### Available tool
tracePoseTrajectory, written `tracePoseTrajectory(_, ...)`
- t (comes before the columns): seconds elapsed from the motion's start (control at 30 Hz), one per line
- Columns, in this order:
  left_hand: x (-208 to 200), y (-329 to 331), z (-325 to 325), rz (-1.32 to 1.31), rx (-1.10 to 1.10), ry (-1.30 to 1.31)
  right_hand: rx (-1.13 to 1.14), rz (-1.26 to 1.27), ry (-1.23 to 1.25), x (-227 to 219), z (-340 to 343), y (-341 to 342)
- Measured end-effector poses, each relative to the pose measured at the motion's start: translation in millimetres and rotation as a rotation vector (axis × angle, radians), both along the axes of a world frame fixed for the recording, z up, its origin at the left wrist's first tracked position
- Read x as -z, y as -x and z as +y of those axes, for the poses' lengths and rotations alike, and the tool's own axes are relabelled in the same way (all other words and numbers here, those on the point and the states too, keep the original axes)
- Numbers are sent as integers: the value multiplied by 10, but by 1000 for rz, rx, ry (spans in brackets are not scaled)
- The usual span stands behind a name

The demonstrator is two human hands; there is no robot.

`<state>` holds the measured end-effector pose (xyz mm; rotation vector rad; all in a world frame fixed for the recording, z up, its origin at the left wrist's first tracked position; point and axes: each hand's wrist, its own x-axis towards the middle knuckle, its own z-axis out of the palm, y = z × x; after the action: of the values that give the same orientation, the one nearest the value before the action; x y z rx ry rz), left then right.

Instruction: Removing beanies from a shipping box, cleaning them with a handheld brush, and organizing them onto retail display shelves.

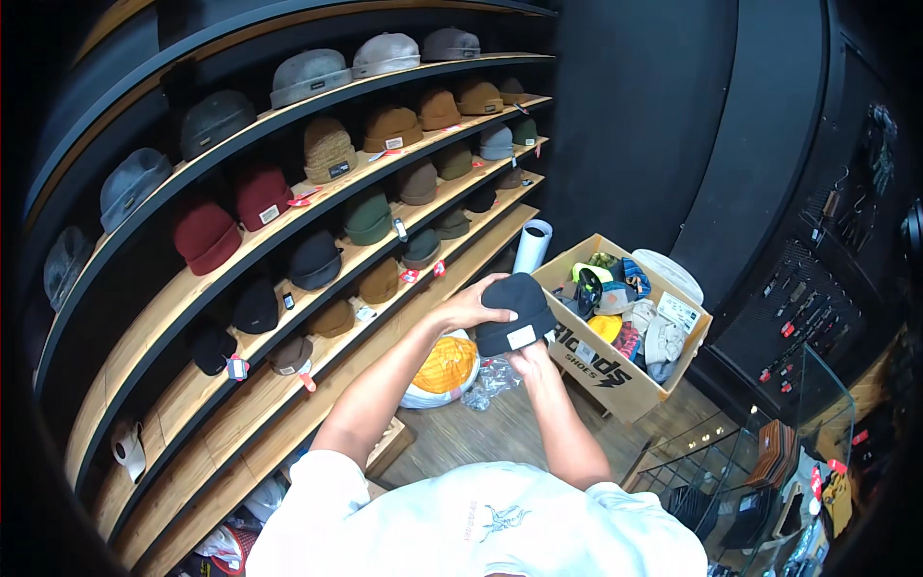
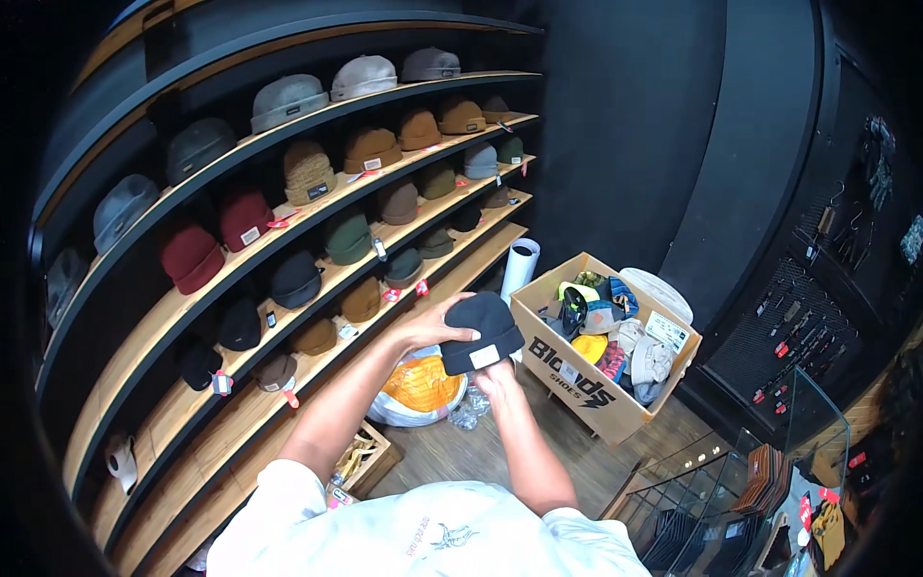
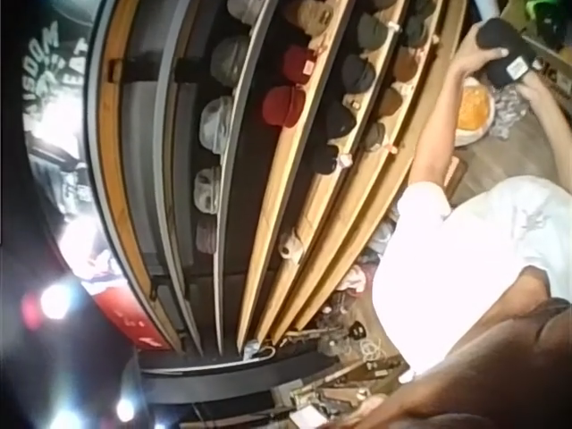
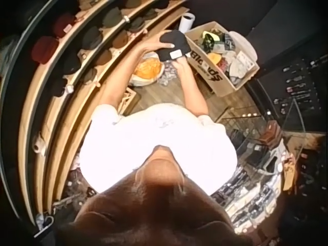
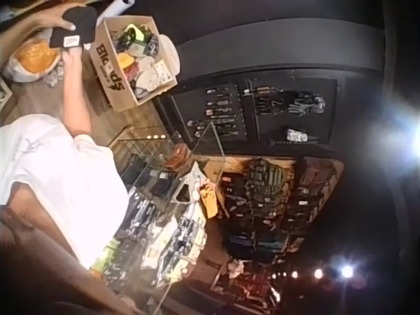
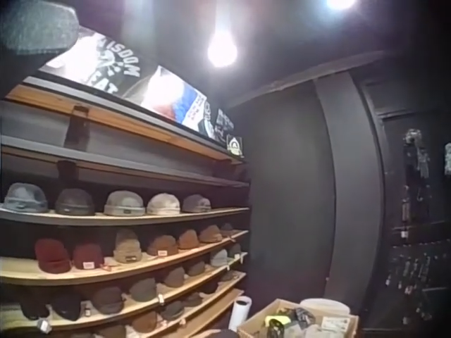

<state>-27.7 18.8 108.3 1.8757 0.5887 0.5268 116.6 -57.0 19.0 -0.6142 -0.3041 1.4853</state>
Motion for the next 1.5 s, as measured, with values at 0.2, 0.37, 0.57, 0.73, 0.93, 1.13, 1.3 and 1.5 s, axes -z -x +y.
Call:
tracePoseTrajectory(0.2,-152,651,-45,-18,-14,1,-1,41,-78,40,-221,523)
tracePoseTrajectory(0.37,-247,1269,-233,7,-65,10,-452,-206,-73,309,-719,736)
tracePoseTrajectory(0.57,-102,1911,-503,88,-17,10,-574,-1269,38,111,-1179,478)
tracePoseTrajectory(0.73,-180,2146,-761,103,63,-36,-320,-1099,-321,-184,-908,1126)
tracePoseTrajectory(0.93,-192,2484,-890,197,-74,-240,-644,-592,-335,-130,-781,1638)
tracePoseTrajectory(1.13,-23,3039,-1028,-78,-391,-5,-610,-415,-279,80,-665,2019)
tracePoseTrajectory(1.3,323,3392,-1569,-72,-472,60,-628,-314,-320,204,-669,2370)
tracePoseTrajectory(1.5,-103,4031,-1683,-31,-634,-93,-606,-742,-678,-448,-580,3015)
